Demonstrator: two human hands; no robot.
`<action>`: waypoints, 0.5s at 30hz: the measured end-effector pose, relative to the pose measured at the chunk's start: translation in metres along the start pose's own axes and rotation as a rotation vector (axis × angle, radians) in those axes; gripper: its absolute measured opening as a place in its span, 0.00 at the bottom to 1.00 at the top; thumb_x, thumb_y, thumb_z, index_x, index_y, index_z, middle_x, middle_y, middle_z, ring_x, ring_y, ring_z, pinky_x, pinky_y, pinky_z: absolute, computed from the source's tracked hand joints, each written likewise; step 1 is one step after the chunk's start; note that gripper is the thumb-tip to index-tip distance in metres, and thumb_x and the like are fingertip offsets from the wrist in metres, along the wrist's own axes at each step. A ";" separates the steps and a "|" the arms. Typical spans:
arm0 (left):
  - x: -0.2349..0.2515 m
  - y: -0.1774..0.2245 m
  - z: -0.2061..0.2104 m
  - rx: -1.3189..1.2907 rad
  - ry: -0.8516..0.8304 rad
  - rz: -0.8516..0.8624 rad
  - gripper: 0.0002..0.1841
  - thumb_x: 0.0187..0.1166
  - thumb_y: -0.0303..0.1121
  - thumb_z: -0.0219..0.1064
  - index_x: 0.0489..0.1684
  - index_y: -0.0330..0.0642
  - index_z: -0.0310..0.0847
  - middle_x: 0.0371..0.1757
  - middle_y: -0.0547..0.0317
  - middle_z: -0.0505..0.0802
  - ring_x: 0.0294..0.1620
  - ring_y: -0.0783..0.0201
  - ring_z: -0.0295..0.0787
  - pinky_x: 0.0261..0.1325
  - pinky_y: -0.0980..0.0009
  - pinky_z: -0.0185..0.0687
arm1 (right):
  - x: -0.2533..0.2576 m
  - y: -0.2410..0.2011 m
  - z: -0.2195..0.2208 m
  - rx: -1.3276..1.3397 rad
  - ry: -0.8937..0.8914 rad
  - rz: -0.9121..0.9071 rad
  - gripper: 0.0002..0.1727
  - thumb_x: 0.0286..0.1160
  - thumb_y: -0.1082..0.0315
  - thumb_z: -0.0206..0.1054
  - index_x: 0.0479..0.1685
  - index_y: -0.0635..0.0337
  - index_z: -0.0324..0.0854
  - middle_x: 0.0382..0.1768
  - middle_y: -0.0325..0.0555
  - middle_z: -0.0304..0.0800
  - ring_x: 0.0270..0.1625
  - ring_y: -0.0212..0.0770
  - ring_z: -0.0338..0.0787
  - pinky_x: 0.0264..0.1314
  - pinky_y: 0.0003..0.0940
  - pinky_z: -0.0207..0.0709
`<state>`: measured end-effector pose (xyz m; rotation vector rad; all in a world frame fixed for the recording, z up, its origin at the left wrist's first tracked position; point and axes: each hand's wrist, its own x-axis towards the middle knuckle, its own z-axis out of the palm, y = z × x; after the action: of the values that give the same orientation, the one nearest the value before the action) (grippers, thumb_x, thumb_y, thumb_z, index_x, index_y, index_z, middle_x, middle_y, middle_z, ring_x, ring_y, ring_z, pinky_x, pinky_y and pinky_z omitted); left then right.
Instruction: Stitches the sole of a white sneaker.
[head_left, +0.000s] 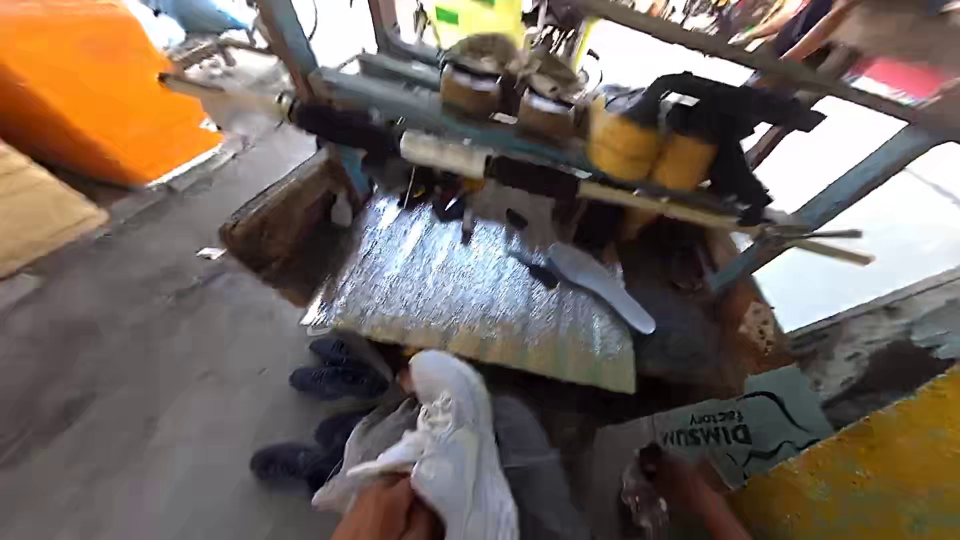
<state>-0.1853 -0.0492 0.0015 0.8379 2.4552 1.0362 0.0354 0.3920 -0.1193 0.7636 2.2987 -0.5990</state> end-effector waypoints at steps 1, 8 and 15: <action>-0.001 -0.003 0.005 0.027 0.055 0.027 0.14 0.77 0.33 0.59 0.35 0.33 0.89 0.38 0.40 0.93 0.45 0.40 0.92 0.49 0.39 0.85 | 0.003 0.018 0.013 -0.029 -0.019 0.130 0.25 0.80 0.60 0.68 0.74 0.58 0.80 0.71 0.63 0.84 0.72 0.63 0.85 0.75 0.66 0.75; 0.003 -0.009 0.010 -0.003 0.053 0.006 0.15 0.80 0.39 0.56 0.38 0.45 0.90 0.41 0.54 0.93 0.49 0.57 0.91 0.52 0.52 0.85 | -0.081 -0.198 0.007 0.383 0.616 -0.570 0.29 0.76 0.55 0.68 0.74 0.60 0.80 0.80 0.63 0.72 0.35 0.34 0.84 0.30 0.30 0.77; -0.082 -0.079 -0.050 0.232 0.013 -0.214 0.18 0.80 0.38 0.51 0.38 0.43 0.89 0.38 0.51 0.89 0.39 0.51 0.89 0.38 0.44 0.84 | -0.089 -0.259 0.009 0.325 0.452 -0.683 0.51 0.63 0.27 0.71 0.79 0.60 0.76 0.56 0.50 0.90 0.34 0.36 0.86 0.30 0.37 0.83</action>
<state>-0.1793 -0.1722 -0.0163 0.6163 2.6413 0.6945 -0.0742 0.1660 -0.0092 0.2352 2.9361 -1.2276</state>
